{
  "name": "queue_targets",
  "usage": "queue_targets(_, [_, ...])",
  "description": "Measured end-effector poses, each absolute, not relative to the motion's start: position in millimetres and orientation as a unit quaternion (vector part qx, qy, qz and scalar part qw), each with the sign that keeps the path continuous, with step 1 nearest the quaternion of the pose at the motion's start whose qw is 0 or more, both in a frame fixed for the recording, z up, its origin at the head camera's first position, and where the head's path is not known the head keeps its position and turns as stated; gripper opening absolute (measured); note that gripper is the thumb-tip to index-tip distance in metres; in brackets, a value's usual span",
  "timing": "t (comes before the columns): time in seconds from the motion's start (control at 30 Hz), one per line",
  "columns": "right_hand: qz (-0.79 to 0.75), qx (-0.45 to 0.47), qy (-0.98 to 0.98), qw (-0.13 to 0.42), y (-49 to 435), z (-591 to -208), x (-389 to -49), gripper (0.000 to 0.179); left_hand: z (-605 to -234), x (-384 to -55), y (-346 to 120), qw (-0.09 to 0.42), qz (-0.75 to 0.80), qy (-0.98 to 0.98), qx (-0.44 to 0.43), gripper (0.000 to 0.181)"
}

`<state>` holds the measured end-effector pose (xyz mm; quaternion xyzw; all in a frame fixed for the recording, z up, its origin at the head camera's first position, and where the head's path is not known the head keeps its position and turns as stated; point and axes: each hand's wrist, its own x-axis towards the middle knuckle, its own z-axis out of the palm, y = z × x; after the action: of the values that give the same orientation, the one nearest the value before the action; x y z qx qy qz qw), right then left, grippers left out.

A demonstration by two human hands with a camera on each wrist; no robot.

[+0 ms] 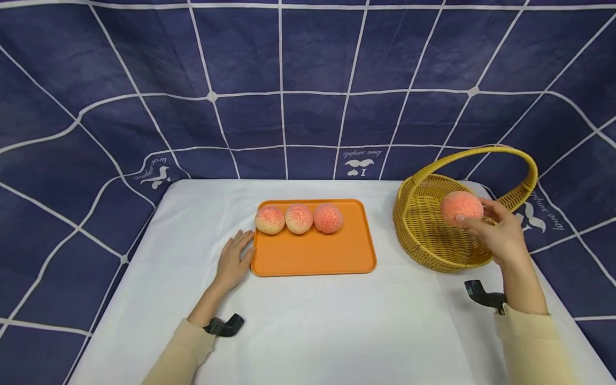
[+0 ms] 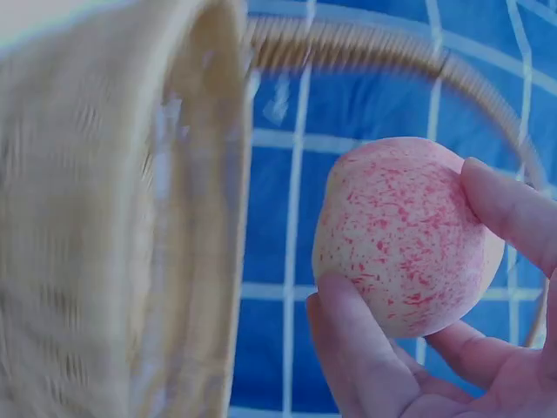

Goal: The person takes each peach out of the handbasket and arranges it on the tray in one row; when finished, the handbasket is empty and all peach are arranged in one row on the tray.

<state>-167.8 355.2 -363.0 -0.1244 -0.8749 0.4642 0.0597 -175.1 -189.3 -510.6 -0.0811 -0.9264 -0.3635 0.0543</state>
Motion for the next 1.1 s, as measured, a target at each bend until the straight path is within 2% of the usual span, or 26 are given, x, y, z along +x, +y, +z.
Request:
queue_targets(0.2, [0.469,-0.065,-0.878,0.073,312,-360,-146,0.070,-510,-176,-189,0.070,-0.365,-0.924,-0.088,0.046])
queue_targets(0.4, [0.505,-0.010,-0.862,0.039,268,-361,-145,0.069,-512,-177,-190,0.058,-0.366,-0.926,-0.076,0.046])
queue_targets(0.63, [0.524,0.021,-0.851,0.002,229,-381,-168,0.068,-513,-177,-190,0.057,-0.367,-0.925,-0.076,0.046])
queue_targets(1.1, [0.527,-0.038,-0.849,0.014,202,-424,-218,0.063,-514,-176,-190,0.064,-0.369,-0.923,-0.084,0.046])
